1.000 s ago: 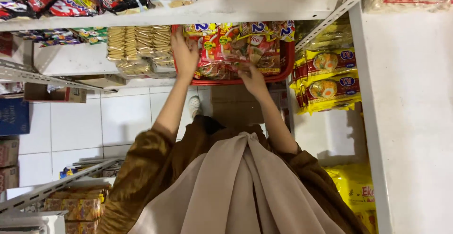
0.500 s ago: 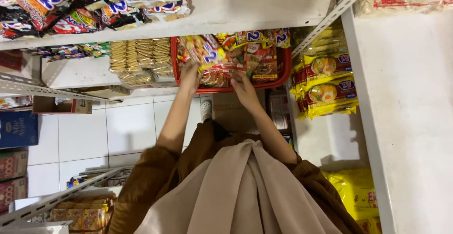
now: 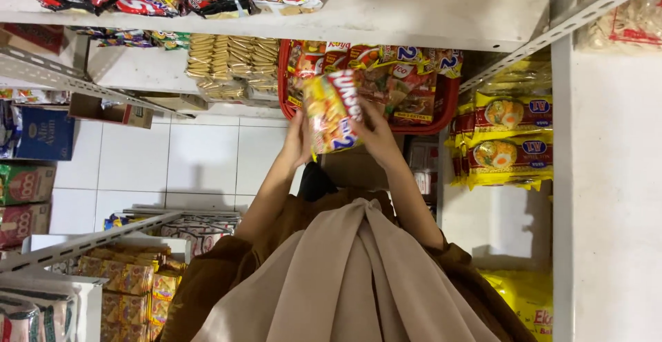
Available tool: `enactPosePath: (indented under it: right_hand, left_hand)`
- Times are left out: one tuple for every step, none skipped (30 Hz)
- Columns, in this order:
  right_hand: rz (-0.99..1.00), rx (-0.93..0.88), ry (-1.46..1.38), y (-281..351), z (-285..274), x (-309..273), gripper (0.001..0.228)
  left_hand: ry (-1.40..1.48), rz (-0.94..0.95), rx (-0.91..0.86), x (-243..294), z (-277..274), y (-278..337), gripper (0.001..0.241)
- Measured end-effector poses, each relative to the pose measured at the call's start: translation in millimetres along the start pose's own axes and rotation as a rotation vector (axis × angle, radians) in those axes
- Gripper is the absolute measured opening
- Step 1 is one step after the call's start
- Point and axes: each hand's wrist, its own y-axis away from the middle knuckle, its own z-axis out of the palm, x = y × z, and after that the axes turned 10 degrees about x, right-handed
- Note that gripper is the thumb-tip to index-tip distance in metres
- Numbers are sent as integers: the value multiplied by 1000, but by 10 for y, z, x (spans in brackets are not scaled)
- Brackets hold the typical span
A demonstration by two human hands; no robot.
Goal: The person restocks store shelves by taking packets of instant noodles and seasonings from a basket and placing and arranging them onto the shelves by hand.
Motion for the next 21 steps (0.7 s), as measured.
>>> enactPosePath:
  right_hand:
    - [-203, 89, 226, 84, 14, -110, 74]
    - [-405, 174, 453, 173, 13, -246, 73]
    - [-613, 261, 679, 226, 37, -388, 72]
    - [-669, 306, 776, 257, 87, -520, 73]
    - [-728, 360, 875, 248, 132, -649, 73]
    - [-786, 415, 974, 239, 176, -757, 74]
    - [-781, 359, 1008, 291, 239, -819, 77]
    - [-776, 302, 1040, 348, 316, -851, 80]
    - [-766, 240, 1071, 437, 381, -858, 83]
    - [-722, 103, 1097, 537, 428, -860, 80]
    - [-693, -25, 1117, 563, 468, -871, 77]
    - [-662, -152, 1135, 586, 498, -888, 75]
    - [-782, -177, 1087, 593, 523, -914, 71]
    - [-902, -202, 1036, 599, 546, -944, 67]
    - [-1010, -231, 982, 618, 558, -972, 64]
    - [-984, -179, 1067, 554, 532, -1011, 61]
    - [-954, -128, 1151, 435, 464, -1063, 58]
    - [-921, -78, 1234, 329, 390, -1116, 55]
    - [-860, -62, 1207, 224, 284, -1183, 59]
    - [-800, -47, 1179, 152, 147, -1255, 64]
    - [-742, 24, 1050, 73, -9, -1337, 65]
  left_hand:
    - [51, -53, -25, -36, 90, 19, 63]
    - [102, -106, -50, -70, 161, 36, 66]
    - [150, -158, -82, -99, 231, 17, 68]
    - [125, -158, -51, -179, 306, 37, 68]
    - [96, -161, -29, -266, 395, 44, 68]
    - [67, -162, -7, -300, 474, 21, 67]
    - [35, -172, -22, -290, 516, 28, 69]
    - [3, -181, -38, -258, 548, 22, 70]
    - [-26, -191, -49, -249, 567, 45, 71]
    - [3, -212, -19, -239, 580, 52, 70]
    - [25, -223, -3, -168, 601, -45, 69]
    - [47, -235, 12, -112, 617, -113, 68]
    - [5, -185, -31, -73, 626, -139, 69]
    - [-37, -134, -74, -48, 626, -128, 70]
    - [-75, -90, -109, -52, 618, -90, 71]
    - [-59, -97, -96, -64, 626, -90, 69]
    - [-42, -105, -80, -100, 645, -75, 67]
    - [-24, -113, -63, -135, 678, -58, 65]
    - [-8, -112, -52, -138, 735, -79, 64]
    - [9, -111, -41, -121, 807, -89, 62]
    - [26, -106, -38, -77, 908, -135, 60]
